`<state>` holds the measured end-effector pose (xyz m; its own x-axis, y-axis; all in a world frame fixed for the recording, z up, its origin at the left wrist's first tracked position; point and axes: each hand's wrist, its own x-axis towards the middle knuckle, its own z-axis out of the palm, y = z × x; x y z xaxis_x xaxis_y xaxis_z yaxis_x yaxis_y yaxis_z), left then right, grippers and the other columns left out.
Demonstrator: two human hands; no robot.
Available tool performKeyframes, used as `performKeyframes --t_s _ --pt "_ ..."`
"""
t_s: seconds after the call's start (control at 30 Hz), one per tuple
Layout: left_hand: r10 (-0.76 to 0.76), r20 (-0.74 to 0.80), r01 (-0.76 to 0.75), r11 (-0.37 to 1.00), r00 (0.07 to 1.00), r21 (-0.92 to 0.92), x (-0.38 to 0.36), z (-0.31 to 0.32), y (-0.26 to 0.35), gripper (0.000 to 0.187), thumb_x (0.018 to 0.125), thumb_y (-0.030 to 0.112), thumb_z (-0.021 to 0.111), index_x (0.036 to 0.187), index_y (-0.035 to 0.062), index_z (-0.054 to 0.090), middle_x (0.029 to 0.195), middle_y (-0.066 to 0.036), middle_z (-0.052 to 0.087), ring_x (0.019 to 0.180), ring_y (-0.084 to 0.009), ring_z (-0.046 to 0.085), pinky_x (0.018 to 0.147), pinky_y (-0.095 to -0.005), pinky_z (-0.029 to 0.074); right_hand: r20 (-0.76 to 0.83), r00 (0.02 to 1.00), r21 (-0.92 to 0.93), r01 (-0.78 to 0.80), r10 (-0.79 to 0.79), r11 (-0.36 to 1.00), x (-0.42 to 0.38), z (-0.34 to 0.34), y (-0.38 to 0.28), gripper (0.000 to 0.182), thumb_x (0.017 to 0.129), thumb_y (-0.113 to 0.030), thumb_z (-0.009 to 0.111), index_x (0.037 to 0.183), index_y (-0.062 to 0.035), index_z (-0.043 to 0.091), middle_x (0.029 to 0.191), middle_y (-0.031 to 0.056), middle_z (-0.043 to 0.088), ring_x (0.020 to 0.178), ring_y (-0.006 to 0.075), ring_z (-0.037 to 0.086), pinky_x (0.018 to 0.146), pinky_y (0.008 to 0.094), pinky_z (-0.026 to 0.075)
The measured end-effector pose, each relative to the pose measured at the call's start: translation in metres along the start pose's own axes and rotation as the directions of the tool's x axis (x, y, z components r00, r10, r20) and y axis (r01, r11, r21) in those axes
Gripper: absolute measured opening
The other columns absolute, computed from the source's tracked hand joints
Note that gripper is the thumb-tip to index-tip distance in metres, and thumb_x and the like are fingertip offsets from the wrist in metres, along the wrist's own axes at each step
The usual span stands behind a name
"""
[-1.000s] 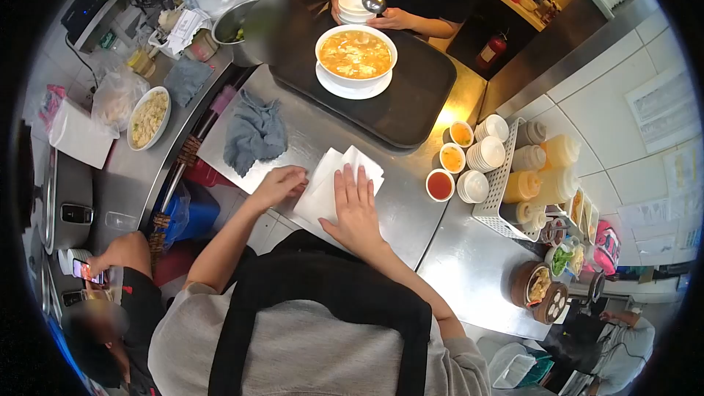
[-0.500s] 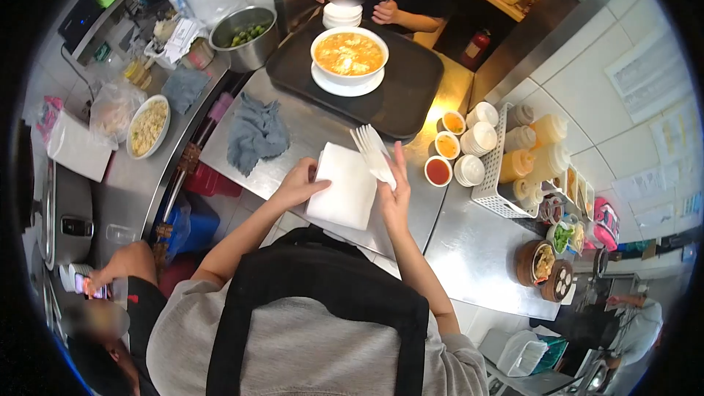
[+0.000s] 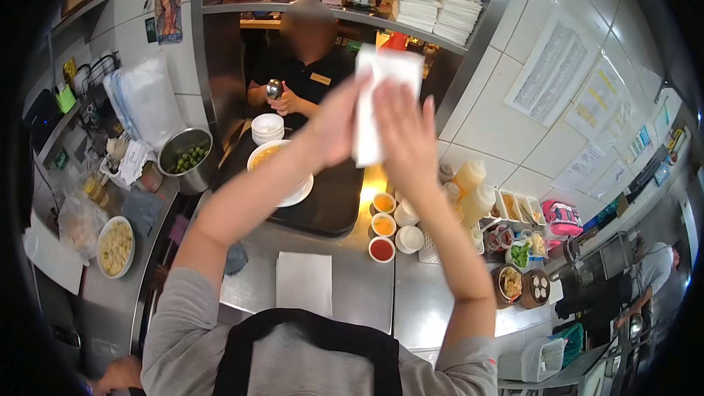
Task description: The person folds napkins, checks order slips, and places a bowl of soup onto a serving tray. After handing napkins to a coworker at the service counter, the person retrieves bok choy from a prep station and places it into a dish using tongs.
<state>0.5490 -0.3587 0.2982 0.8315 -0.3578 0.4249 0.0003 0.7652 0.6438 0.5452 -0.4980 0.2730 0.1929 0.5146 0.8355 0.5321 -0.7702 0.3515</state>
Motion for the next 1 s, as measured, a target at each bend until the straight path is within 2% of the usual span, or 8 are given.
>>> performKeyframes --t_s 0.1,0.17,0.3,0.37,0.57,0.63,0.77,1.0 --pt "0.276 0.343 -0.414 0.794 0.898 0.445 0.105 -0.012 0.056 0.043 0.093 0.036 0.043 0.121 0.0039 0.048 0.119 -0.01 0.055 0.108 -0.0229 0.052 0.098 -0.0384 0.036 -0.423 0.898 0.029 0.149 -0.123 0.988 0.066 0.008 0.077 0.059 0.074 0.004 0.053 0.131 -0.0061 0.043 0.139 0.014 0.038 0.131 0.035 0.03 0.106 0.0478 0.025" --pt "0.395 0.465 -0.477 -0.073 0.792 0.876 0.158 -0.029 0.088 0.057 0.09 0.04 0.045 0.129 -0.0008 0.038 0.131 -0.02 0.043 0.116 -0.0316 0.045 0.102 -0.041 0.029 -0.536 0.825 -0.024 0.198 -0.18 0.98 0.108 0.004 0.111 0.055 0.078 0.001 0.055 0.131 -0.0036 0.042 0.136 0.015 0.041 0.13 0.0352 0.031 0.106 0.0431 0.026" --pt "0.532 0.286 -0.237 -0.16 0.797 0.958 0.254 -0.055 0.077 0.069 0.086 0.04 0.048 0.135 -0.0031 0.024 0.137 -0.03 0.028 0.124 -0.0417 0.033 0.104 -0.0448 0.026 -0.497 0.844 -0.035 0.21 -0.199 0.977 0.157 0.023 0.149 0.055 0.076 0.005 0.052 0.129 -0.0049 0.044 0.134 0.0146 0.044 0.127 0.035 0.035 0.105 0.0419 0.028" --pt "0.518 -0.029 -0.281 0.51 0.855 0.813 0.299 -0.055 0.065 0.076 0.084 0.037 0.051 0.137 -0.0041 0.016 0.137 -0.035 0.02 0.129 -0.0459 0.021 0.105 -0.0467 0.024 -0.434 0.871 0.068 0.284 -0.228 0.956 0.17 0.035 0.146 0.055 0.073 0.007 0.051 0.127 -0.0066 0.047 0.131 0.0141 0.046 0.124 0.0339 0.039 0.103 0.0399 0.031" --pt "0.631 0.311 -0.378 -0.03 0.711 0.925 0.3 -0.043 0.041 0.076 0.08 0.045 0.054 0.14 0.0136 0.021 0.14 -0.021 0.027 0.129 -0.0374 0.026 0.102 -0.0631 0.014 -0.2 0.932 0.069 0.321 -0.302 0.945 0.179 0.07 0.167 0.056 0.069 0.01 0.05 0.122 -0.0081 0.051 0.124 0.0117 0.051 0.119 0.0301 0.045 0.097 0.0366 0.039" --pt "0.635 0.45 -0.168 -0.454 0.627 0.875 0.296 -0.052 0.041 0.073 0.079 0.044 0.055 0.138 0.0128 0.026 0.139 -0.015 0.033 0.128 -0.0344 0.03 0.102 -0.0626 0.016 -0.108 0.915 0.009 0.391 -0.388 0.92 0.189 0.082 0.182 0.057 0.07 0.01 0.05 0.122 -0.0112 0.051 0.125 0.0094 0.051 0.12 0.0301 0.044 0.097 0.038 0.04" --pt "0.415 0.397 -0.228 -0.399 0.819 0.888 0.277 -0.051 0.055 0.057 0.083 0.04 0.046 0.131 0.0105 0.039 0.131 -0.014 0.044 0.125 -0.0334 0.035 0.102 -0.0621 0.018 0.062 0.916 -0.181 0.402 -0.397 0.898 0.206 0.092 0.201 0.061 0.068 0.01 0.049 0.124 -0.0143 0.048 0.124 0.0048 0.051 0.118 0.025 0.045 0.094 0.0358 0.043" --pt "0.427 0.489 -0.2 -0.562 0.76 0.802 0.27 -0.052 0.056 0.044 0.087 0.036 0.038 0.109 0.0042 0.058 0.115 -0.018 0.056 0.113 -0.0296 0.049 0.098 -0.0562 0.027 0.352 0.928 -0.143 0.184 -0.124 0.973 0.222 0.11 0.241 0.055 0.07 0.003 0.051 0.123 -0.0123 0.05 0.111 0.0126 0.058 0.099 0.0332 0.055 0.084 0.0379 0.045"
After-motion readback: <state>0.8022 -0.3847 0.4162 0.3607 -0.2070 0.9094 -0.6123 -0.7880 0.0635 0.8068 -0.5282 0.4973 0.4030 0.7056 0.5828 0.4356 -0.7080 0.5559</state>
